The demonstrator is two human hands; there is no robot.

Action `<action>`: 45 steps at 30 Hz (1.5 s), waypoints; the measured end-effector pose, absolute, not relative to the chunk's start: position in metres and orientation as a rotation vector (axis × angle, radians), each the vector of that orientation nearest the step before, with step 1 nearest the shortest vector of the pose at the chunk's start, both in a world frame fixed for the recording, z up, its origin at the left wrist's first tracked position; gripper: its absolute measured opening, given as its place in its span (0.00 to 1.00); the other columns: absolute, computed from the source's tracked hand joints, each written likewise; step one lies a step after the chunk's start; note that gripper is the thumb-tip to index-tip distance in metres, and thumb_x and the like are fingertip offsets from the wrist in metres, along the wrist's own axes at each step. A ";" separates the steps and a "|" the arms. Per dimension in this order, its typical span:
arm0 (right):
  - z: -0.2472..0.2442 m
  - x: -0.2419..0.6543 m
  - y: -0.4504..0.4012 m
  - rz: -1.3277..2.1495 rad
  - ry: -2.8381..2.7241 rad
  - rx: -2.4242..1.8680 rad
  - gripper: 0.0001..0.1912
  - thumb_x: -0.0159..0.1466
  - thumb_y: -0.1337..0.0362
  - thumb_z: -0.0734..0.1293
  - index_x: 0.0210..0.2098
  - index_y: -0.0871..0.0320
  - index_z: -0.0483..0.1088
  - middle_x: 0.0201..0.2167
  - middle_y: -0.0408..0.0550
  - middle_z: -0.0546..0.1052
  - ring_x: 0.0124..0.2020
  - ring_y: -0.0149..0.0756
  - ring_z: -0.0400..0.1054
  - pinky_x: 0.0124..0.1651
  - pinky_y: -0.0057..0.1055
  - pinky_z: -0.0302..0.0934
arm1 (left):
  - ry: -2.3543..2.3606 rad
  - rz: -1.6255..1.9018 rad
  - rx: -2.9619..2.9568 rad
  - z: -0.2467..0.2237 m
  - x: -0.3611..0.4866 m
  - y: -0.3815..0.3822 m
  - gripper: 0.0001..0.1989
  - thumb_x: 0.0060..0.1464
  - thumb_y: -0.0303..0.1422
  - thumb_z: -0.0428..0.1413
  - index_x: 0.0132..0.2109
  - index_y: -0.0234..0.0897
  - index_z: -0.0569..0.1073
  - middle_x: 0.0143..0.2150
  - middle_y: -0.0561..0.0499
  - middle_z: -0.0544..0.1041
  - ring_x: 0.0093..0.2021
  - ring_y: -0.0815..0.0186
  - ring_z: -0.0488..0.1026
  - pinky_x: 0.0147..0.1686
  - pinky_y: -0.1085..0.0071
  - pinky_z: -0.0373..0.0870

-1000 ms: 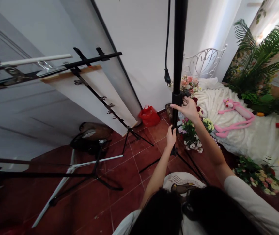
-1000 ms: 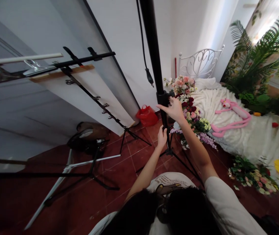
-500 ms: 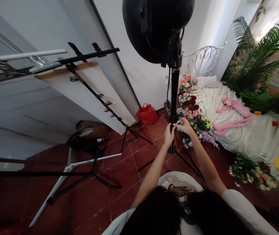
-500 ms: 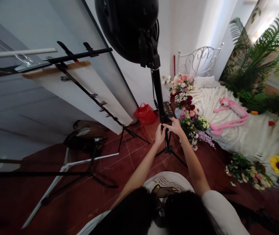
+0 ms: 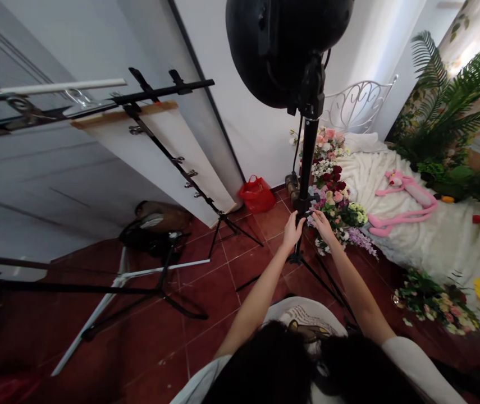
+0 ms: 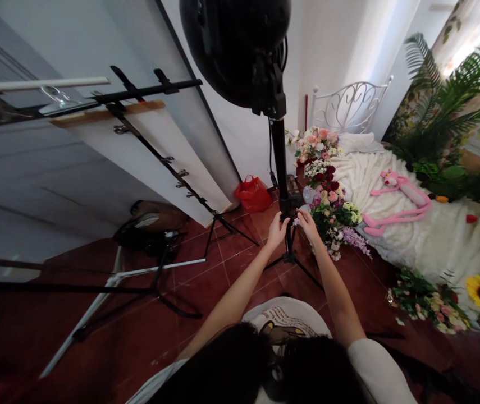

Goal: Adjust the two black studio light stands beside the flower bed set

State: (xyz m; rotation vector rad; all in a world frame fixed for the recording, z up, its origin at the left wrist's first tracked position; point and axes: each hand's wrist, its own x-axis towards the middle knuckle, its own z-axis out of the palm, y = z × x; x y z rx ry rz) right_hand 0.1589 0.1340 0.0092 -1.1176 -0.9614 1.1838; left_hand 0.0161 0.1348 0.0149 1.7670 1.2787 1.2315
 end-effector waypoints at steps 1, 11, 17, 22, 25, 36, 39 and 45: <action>0.010 0.160 0.135 1.195 -0.954 -1.112 0.21 0.53 0.48 0.68 0.40 0.53 0.67 0.46 0.44 0.73 0.45 0.31 0.69 0.46 0.30 0.67 | 1.279 1.236 1.765 0.015 0.016 0.135 0.23 0.59 0.45 0.45 0.56 0.35 0.63 0.54 0.40 0.70 0.56 0.60 0.67 0.55 0.61 0.64; 0.033 0.153 0.164 1.077 -0.837 -1.348 0.18 0.49 0.61 0.72 0.34 0.56 0.62 0.17 0.33 0.67 0.16 0.25 0.63 0.20 0.22 0.56 | 1.265 1.264 1.774 0.011 0.017 0.137 0.23 0.59 0.45 0.46 0.56 0.35 0.63 0.55 0.40 0.70 0.56 0.59 0.67 0.56 0.61 0.63; 0.045 0.143 0.164 1.046 -0.696 -1.432 0.14 0.50 0.67 0.70 0.33 0.57 0.62 0.14 0.34 0.68 0.15 0.25 0.60 0.20 0.22 0.55 | 1.271 1.244 1.770 0.015 0.017 0.137 0.23 0.59 0.45 0.46 0.56 0.36 0.64 0.55 0.41 0.70 0.55 0.60 0.68 0.56 0.61 0.64; 0.038 0.156 0.093 1.181 -0.689 -1.251 0.18 0.55 0.54 0.67 0.39 0.59 0.67 0.21 0.43 0.76 0.22 0.29 0.69 0.30 0.26 0.65 | 1.439 1.295 1.680 0.026 0.026 0.119 0.24 0.59 0.45 0.46 0.57 0.38 0.64 0.56 0.41 0.70 0.56 0.60 0.67 0.56 0.62 0.64; 0.012 0.178 0.015 1.063 -0.522 -1.277 0.16 0.52 0.53 0.69 0.38 0.54 0.70 0.24 0.41 0.77 0.24 0.30 0.71 0.30 0.26 0.68 | 1.557 1.430 1.515 0.018 0.042 0.092 0.24 0.61 0.43 0.43 0.62 0.40 0.58 0.60 0.42 0.65 0.60 0.62 0.64 0.58 0.64 0.62; -0.061 0.227 -0.230 0.737 0.220 -1.360 0.14 0.49 0.60 0.70 0.35 0.54 0.71 0.25 0.43 0.78 0.24 0.32 0.74 0.28 0.26 0.73 | 0.868 0.473 1.562 -0.076 0.153 -0.038 0.12 0.57 0.38 0.51 0.45 0.37 0.71 0.41 0.46 0.78 0.41 0.65 0.76 0.46 0.64 0.72; -0.054 0.227 -0.250 0.596 0.348 -1.269 0.12 0.50 0.62 0.69 0.35 0.53 0.71 0.25 0.41 0.78 0.24 0.31 0.74 0.30 0.27 0.73 | 0.567 0.348 1.675 -0.060 0.188 -0.069 0.12 0.57 0.38 0.51 0.43 0.38 0.72 0.42 0.48 0.78 0.43 0.66 0.75 0.48 0.65 0.70; -0.038 0.215 -0.282 0.406 0.502 -1.026 0.10 0.54 0.64 0.65 0.36 0.54 0.71 0.26 0.42 0.77 0.28 0.29 0.74 0.37 0.27 0.72 | 0.050 0.238 1.725 -0.020 0.251 -0.127 0.16 0.59 0.40 0.48 0.49 0.37 0.70 0.47 0.47 0.76 0.47 0.68 0.73 0.51 0.67 0.68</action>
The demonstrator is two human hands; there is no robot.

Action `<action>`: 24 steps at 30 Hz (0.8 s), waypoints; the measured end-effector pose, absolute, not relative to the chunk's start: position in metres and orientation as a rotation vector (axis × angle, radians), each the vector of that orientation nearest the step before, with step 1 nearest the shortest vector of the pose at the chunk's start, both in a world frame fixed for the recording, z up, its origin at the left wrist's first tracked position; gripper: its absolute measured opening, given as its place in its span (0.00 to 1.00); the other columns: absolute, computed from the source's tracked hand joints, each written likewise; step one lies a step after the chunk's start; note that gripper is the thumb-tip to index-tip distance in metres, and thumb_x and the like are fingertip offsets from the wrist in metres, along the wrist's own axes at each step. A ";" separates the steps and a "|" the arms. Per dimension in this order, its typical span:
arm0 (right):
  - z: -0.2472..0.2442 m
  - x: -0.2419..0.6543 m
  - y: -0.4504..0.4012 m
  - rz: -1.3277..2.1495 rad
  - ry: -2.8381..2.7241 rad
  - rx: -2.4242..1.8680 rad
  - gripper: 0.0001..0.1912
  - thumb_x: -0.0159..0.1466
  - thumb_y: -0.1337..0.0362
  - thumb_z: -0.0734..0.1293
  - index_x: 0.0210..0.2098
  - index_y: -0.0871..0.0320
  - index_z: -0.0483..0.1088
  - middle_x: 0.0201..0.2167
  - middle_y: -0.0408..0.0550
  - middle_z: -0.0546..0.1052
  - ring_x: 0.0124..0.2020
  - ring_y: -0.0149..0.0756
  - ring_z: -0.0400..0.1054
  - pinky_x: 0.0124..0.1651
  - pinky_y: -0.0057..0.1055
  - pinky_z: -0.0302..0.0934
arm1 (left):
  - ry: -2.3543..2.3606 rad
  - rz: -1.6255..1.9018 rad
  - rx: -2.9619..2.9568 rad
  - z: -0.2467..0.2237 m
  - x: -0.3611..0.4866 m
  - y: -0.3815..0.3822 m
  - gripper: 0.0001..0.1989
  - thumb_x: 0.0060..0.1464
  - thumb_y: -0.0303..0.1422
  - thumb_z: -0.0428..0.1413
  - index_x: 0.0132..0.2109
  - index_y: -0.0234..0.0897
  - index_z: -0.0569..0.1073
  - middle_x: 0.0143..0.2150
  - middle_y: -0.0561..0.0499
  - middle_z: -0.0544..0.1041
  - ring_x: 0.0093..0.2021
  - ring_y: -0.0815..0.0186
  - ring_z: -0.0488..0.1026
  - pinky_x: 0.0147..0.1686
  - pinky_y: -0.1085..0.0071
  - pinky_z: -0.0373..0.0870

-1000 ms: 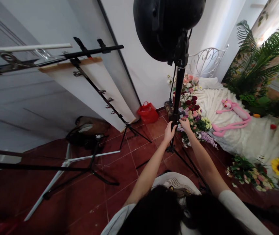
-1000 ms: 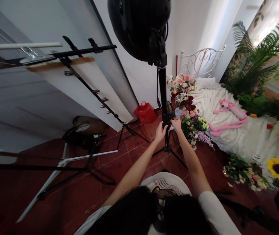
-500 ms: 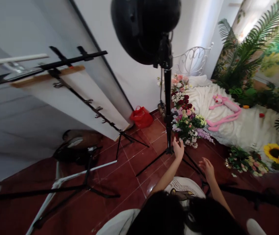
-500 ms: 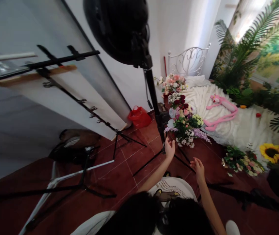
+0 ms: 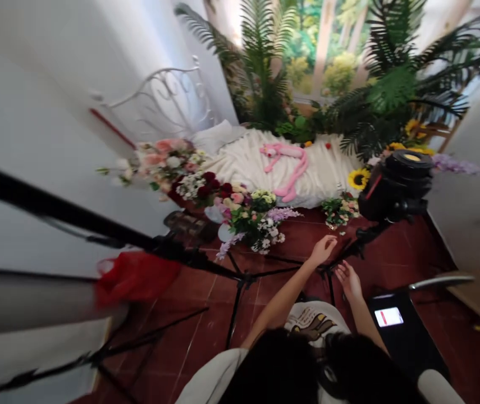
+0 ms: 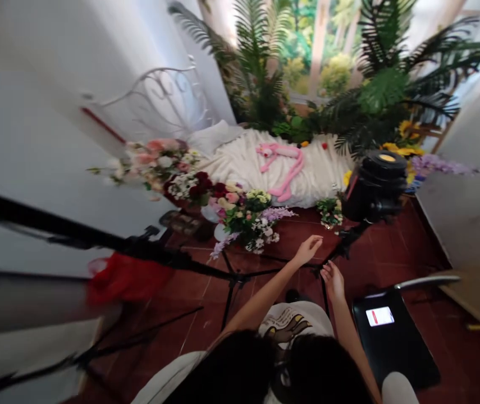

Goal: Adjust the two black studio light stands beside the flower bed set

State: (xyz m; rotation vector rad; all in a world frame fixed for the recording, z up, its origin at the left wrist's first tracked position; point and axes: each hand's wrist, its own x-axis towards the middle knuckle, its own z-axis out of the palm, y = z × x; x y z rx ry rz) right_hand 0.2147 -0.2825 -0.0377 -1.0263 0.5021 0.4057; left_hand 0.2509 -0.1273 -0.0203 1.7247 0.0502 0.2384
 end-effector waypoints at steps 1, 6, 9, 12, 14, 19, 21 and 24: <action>-0.035 0.212 -0.288 0.380 0.513 -0.991 0.09 0.55 0.64 0.64 0.36 0.54 0.71 0.27 0.42 0.77 0.29 0.29 0.74 0.38 0.27 0.72 | -0.019 0.230 1.719 -0.016 0.260 -0.137 0.16 0.59 0.40 0.48 0.50 0.37 0.69 0.49 0.46 0.75 0.49 0.67 0.73 0.52 0.67 0.67; -0.020 0.211 -0.313 0.314 0.591 -0.851 0.06 0.57 0.66 0.64 0.34 0.53 0.72 0.25 0.41 0.77 0.30 0.28 0.74 0.42 0.27 0.71 | -0.223 0.146 1.841 -0.006 0.294 -0.187 0.17 0.58 0.40 0.50 0.51 0.35 0.67 0.49 0.43 0.74 0.50 0.63 0.71 0.53 0.64 0.66; -0.008 0.221 -0.325 0.377 0.544 -0.753 0.07 0.59 0.66 0.64 0.36 0.55 0.73 0.27 0.41 0.78 0.30 0.26 0.75 0.42 0.23 0.69 | -0.174 0.096 1.933 -0.011 0.303 -0.205 0.15 0.59 0.41 0.47 0.44 0.35 0.69 0.40 0.45 0.75 0.42 0.63 0.72 0.45 0.66 0.68; 0.003 0.236 -0.331 0.458 0.475 -0.669 0.08 0.61 0.63 0.65 0.38 0.59 0.73 0.29 0.43 0.79 0.31 0.24 0.75 0.38 0.18 0.69 | -0.152 0.103 1.979 -0.016 0.307 -0.208 0.15 0.59 0.43 0.47 0.39 0.36 0.69 0.36 0.48 0.75 0.38 0.65 0.72 0.42 0.68 0.68; 0.008 0.247 -0.330 0.459 0.485 -0.671 0.07 0.60 0.63 0.66 0.35 0.60 0.73 0.29 0.44 0.79 0.29 0.24 0.74 0.34 0.17 0.68 | -0.161 0.107 2.010 -0.017 0.308 -0.205 0.16 0.59 0.44 0.47 0.37 0.36 0.70 0.34 0.49 0.74 0.36 0.66 0.72 0.40 0.70 0.67; 0.005 0.265 -0.326 0.369 0.578 -0.786 0.02 0.56 0.71 0.68 0.30 0.60 0.71 0.24 0.43 0.78 0.25 0.23 0.73 0.31 0.14 0.68 | -0.182 0.110 2.058 -0.016 0.309 -0.200 0.18 0.58 0.47 0.47 0.36 0.36 0.71 0.34 0.48 0.75 0.35 0.65 0.72 0.38 0.70 0.67; 0.001 0.265 -0.327 0.279 0.506 -0.989 0.05 0.53 0.70 0.70 0.28 0.59 0.69 0.23 0.42 0.77 0.25 0.27 0.73 0.32 0.19 0.70 | -0.183 0.105 2.066 -0.017 0.310 -0.200 0.19 0.58 0.47 0.47 0.36 0.36 0.71 0.34 0.48 0.75 0.35 0.65 0.72 0.38 0.70 0.67; -0.001 0.261 -0.332 0.016 0.302 -1.476 0.10 0.48 0.67 0.73 0.25 0.57 0.67 0.23 0.42 0.76 0.28 0.35 0.74 0.37 0.31 0.71 | -0.178 0.112 2.065 -0.018 0.311 -0.201 0.19 0.57 0.48 0.47 0.35 0.35 0.71 0.33 0.47 0.75 0.35 0.64 0.73 0.38 0.69 0.67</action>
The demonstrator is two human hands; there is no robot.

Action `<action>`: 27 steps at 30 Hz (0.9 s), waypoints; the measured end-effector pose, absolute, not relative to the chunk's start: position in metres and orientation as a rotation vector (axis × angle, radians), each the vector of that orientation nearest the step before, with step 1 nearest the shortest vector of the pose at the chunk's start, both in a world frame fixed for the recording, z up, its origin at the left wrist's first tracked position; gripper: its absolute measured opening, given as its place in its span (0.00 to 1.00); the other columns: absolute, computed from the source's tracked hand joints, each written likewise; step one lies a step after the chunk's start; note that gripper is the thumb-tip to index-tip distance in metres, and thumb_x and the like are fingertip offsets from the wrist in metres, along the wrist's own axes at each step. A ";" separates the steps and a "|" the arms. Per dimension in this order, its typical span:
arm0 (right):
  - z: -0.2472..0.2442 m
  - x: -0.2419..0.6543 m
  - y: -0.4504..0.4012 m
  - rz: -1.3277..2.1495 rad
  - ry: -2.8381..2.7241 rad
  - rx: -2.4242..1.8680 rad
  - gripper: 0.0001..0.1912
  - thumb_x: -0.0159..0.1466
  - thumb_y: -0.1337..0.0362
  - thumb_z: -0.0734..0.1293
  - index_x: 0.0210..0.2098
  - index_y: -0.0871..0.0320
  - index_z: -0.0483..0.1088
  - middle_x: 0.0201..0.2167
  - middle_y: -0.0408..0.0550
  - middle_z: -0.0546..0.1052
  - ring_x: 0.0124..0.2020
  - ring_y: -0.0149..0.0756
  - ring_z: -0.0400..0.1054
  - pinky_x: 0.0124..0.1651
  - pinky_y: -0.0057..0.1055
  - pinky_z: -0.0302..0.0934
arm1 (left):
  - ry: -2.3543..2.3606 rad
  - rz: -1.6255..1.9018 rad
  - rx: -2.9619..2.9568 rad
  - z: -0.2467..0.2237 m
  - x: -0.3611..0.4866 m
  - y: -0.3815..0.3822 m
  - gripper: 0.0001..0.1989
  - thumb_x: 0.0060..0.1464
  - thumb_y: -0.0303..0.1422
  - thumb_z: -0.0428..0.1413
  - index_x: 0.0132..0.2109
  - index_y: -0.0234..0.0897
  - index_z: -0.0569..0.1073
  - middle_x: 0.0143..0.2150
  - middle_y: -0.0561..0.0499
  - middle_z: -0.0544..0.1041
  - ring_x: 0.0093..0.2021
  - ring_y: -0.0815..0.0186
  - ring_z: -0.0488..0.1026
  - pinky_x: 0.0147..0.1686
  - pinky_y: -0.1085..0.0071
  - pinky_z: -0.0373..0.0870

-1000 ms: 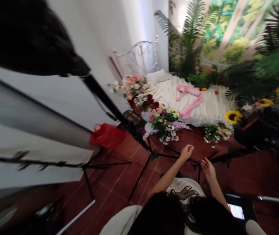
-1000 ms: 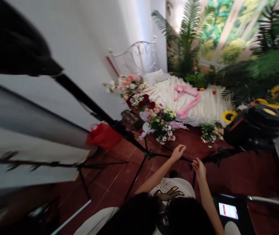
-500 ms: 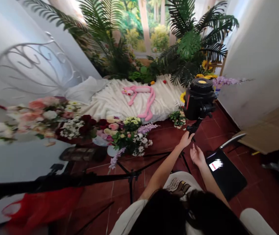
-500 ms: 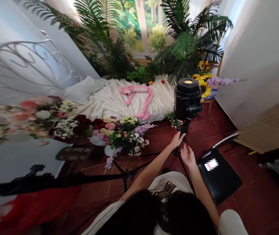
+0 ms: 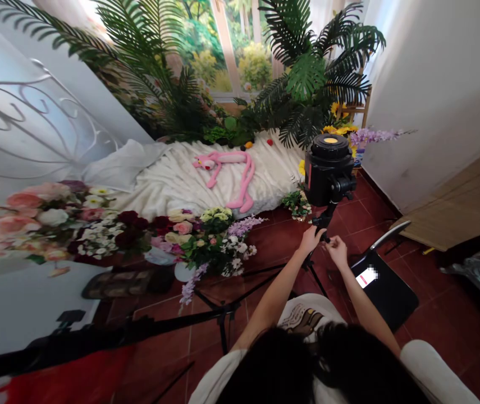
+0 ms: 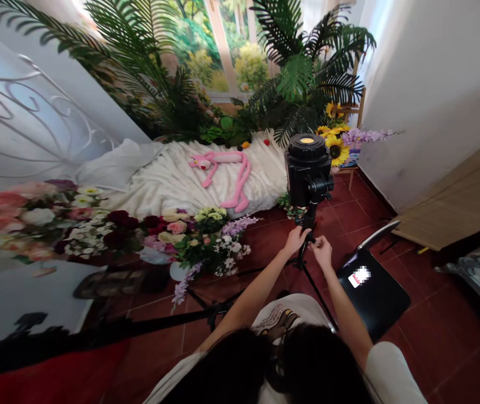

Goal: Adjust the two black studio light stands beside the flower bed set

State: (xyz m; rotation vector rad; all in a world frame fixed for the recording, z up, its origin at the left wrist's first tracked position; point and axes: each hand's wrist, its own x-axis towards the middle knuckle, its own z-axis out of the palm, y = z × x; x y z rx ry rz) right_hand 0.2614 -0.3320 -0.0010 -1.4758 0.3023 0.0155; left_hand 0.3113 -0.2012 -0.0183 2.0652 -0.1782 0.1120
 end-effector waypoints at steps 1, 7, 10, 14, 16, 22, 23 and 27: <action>0.000 0.260 -0.334 -0.061 0.234 -1.634 0.11 0.47 0.66 0.73 0.25 0.56 0.66 0.23 0.42 0.76 0.28 0.36 0.73 0.38 0.35 0.71 | -0.178 0.113 2.064 -0.019 0.312 -0.201 0.19 0.57 0.48 0.48 0.35 0.35 0.71 0.33 0.47 0.75 0.35 0.64 0.73 0.39 0.69 0.67; 0.024 0.260 -0.327 -0.266 0.068 -1.760 0.18 0.52 0.59 0.70 0.42 0.57 0.70 0.42 0.52 0.77 0.42 0.40 0.73 0.49 0.39 0.66 | -0.186 0.110 2.046 -0.019 0.309 -0.203 0.15 0.58 0.43 0.49 0.36 0.36 0.71 0.34 0.47 0.75 0.37 0.64 0.73 0.41 0.69 0.67; 0.032 0.269 -0.310 -0.386 0.073 -1.703 0.25 0.52 0.57 0.70 0.48 0.57 0.68 0.46 0.52 0.76 0.45 0.39 0.72 0.49 0.36 0.66 | -0.189 0.141 1.996 -0.022 0.306 -0.206 0.12 0.59 0.40 0.49 0.39 0.36 0.70 0.38 0.46 0.76 0.39 0.64 0.73 0.41 0.68 0.68; 0.037 0.286 -0.297 -0.373 0.166 -1.903 0.19 0.51 0.57 0.70 0.41 0.58 0.73 0.36 0.49 0.79 0.36 0.41 0.73 0.42 0.36 0.67 | -0.152 0.134 1.950 -0.026 0.304 -0.210 0.10 0.58 0.37 0.50 0.44 0.36 0.68 0.41 0.44 0.76 0.42 0.62 0.74 0.43 0.66 0.68; 0.042 0.292 -0.298 -0.334 0.153 -1.925 0.16 0.51 0.58 0.70 0.38 0.59 0.74 0.35 0.50 0.79 0.35 0.42 0.73 0.41 0.35 0.67 | -0.143 0.112 1.953 -0.024 0.303 -0.210 0.12 0.58 0.35 0.50 0.48 0.36 0.66 0.43 0.43 0.76 0.43 0.61 0.74 0.44 0.65 0.69; 0.095 0.302 -0.301 -0.374 0.016 -1.773 0.17 0.50 0.58 0.72 0.37 0.61 0.75 0.37 0.51 0.79 0.40 0.44 0.73 0.45 0.37 0.67 | -0.168 0.113 1.951 -0.010 0.300 -0.205 0.20 0.59 0.38 0.49 0.56 0.39 0.61 0.50 0.43 0.74 0.48 0.60 0.74 0.47 0.65 0.68; 0.108 0.303 -0.301 -0.390 -0.006 -1.758 0.18 0.50 0.58 0.72 0.37 0.61 0.75 0.37 0.51 0.79 0.39 0.44 0.73 0.45 0.38 0.67 | -0.165 0.117 1.941 -0.008 0.299 -0.205 0.20 0.59 0.39 0.49 0.57 0.39 0.60 0.50 0.44 0.74 0.48 0.60 0.74 0.47 0.65 0.68; 0.161 0.311 -0.301 -0.477 -0.107 -1.703 0.20 0.50 0.57 0.72 0.38 0.63 0.75 0.37 0.51 0.79 0.40 0.43 0.73 0.47 0.40 0.67 | -0.144 0.112 1.936 -0.005 0.297 -0.206 0.21 0.60 0.42 0.47 0.57 0.38 0.61 0.48 0.43 0.75 0.46 0.60 0.75 0.46 0.65 0.69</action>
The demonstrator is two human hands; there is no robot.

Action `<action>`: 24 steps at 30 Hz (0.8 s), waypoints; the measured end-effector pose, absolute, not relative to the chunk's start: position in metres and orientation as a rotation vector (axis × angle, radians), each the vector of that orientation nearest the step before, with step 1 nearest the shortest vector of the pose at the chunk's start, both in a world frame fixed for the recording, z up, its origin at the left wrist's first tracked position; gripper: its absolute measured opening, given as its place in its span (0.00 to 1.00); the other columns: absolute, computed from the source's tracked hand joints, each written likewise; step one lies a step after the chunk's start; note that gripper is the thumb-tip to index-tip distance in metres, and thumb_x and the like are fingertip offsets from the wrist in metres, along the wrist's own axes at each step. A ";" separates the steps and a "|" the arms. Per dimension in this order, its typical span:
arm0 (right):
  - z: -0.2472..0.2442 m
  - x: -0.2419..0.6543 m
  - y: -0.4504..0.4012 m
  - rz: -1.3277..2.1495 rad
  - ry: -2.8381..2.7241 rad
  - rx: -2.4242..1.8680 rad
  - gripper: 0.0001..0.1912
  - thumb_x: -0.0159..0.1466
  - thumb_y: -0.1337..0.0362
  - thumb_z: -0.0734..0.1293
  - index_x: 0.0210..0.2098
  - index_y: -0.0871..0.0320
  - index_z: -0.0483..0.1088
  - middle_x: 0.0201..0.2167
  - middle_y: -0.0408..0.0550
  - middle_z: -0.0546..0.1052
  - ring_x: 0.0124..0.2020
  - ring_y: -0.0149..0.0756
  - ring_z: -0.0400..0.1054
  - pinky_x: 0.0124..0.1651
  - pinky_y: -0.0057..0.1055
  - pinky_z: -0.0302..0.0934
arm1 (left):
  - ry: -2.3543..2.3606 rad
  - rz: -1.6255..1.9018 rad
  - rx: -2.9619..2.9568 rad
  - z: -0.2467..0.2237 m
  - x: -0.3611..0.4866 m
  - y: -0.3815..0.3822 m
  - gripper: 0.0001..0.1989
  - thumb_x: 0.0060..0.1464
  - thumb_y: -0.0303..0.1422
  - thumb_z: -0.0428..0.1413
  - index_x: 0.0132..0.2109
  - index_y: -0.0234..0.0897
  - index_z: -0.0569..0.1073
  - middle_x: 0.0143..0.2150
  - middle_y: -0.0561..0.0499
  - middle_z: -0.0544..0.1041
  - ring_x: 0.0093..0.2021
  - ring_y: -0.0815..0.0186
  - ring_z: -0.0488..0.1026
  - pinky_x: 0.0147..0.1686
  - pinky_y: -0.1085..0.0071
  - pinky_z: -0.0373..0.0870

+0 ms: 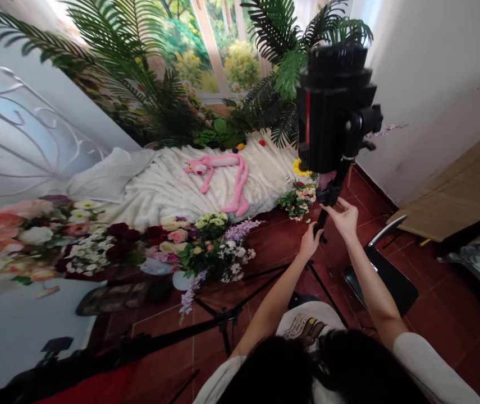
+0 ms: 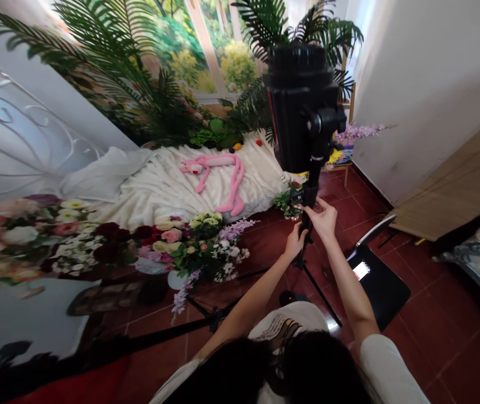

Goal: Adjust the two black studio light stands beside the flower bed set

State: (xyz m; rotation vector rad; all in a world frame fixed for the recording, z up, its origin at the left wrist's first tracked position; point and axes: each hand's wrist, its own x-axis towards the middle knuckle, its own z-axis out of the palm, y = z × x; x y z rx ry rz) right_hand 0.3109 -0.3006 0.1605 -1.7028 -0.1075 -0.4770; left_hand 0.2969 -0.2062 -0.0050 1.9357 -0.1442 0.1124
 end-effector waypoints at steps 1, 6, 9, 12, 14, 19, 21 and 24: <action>0.171 0.313 -0.301 -0.503 -0.123 -1.692 0.20 0.50 0.56 0.72 0.39 0.64 0.75 0.36 0.51 0.79 0.39 0.43 0.73 0.47 0.40 0.67 | -0.150 0.117 1.940 -0.005 0.297 -0.207 0.21 0.60 0.42 0.46 0.57 0.38 0.61 0.48 0.43 0.76 0.46 0.60 0.75 0.46 0.65 0.69; 0.198 0.318 -0.297 -0.593 -0.126 -1.689 0.22 0.50 0.55 0.73 0.39 0.63 0.75 0.37 0.52 0.79 0.40 0.42 0.73 0.48 0.38 0.67 | -0.152 0.189 1.976 -0.010 0.299 -0.209 0.19 0.60 0.40 0.47 0.55 0.36 0.65 0.51 0.42 0.74 0.51 0.60 0.72 0.51 0.65 0.67; 0.185 0.315 -0.295 -0.640 -0.101 -1.701 0.23 0.53 0.53 0.71 0.43 0.62 0.73 0.41 0.53 0.78 0.43 0.41 0.72 0.50 0.36 0.65 | -0.139 0.187 1.985 -0.011 0.300 -0.209 0.18 0.60 0.39 0.47 0.54 0.36 0.66 0.51 0.42 0.74 0.50 0.61 0.73 0.51 0.67 0.67; 0.143 0.299 -0.298 -0.643 -0.072 -1.734 0.24 0.59 0.52 0.66 0.49 0.60 0.69 0.46 0.54 0.76 0.47 0.39 0.70 0.53 0.37 0.63 | -0.168 0.190 1.965 -0.010 0.300 -0.208 0.18 0.61 0.38 0.47 0.54 0.37 0.66 0.51 0.44 0.74 0.49 0.63 0.73 0.50 0.68 0.68; 0.102 0.283 -0.306 -0.555 -0.034 -1.822 0.23 0.61 0.52 0.64 0.51 0.58 0.67 0.47 0.54 0.75 0.49 0.39 0.70 0.53 0.38 0.62 | -0.180 0.192 1.965 -0.009 0.299 -0.208 0.17 0.61 0.38 0.46 0.54 0.38 0.66 0.50 0.45 0.75 0.49 0.64 0.73 0.49 0.69 0.68; 0.009 0.244 -0.325 -0.379 0.240 -1.893 0.27 0.61 0.50 0.63 0.53 0.61 0.61 0.42 0.57 0.76 0.44 0.39 0.71 0.48 0.37 0.63 | -0.175 0.190 2.014 -0.009 0.300 -0.207 0.17 0.60 0.38 0.47 0.54 0.37 0.66 0.49 0.44 0.75 0.47 0.63 0.74 0.48 0.69 0.69; -0.008 0.239 -0.325 -0.311 0.301 -1.848 0.25 0.62 0.51 0.62 0.52 0.60 0.61 0.36 0.52 0.77 0.39 0.37 0.72 0.45 0.35 0.64 | -0.184 0.178 2.021 -0.008 0.300 -0.207 0.17 0.61 0.38 0.47 0.54 0.37 0.66 0.49 0.44 0.75 0.47 0.63 0.74 0.47 0.69 0.69; -0.014 0.245 -0.317 -0.224 0.346 -1.638 0.19 0.62 0.55 0.63 0.49 0.57 0.61 0.26 0.42 0.75 0.30 0.33 0.72 0.40 0.30 0.65 | -0.178 0.159 2.023 -0.007 0.301 -0.207 0.18 0.61 0.38 0.46 0.54 0.37 0.66 0.49 0.44 0.75 0.46 0.63 0.74 0.47 0.69 0.69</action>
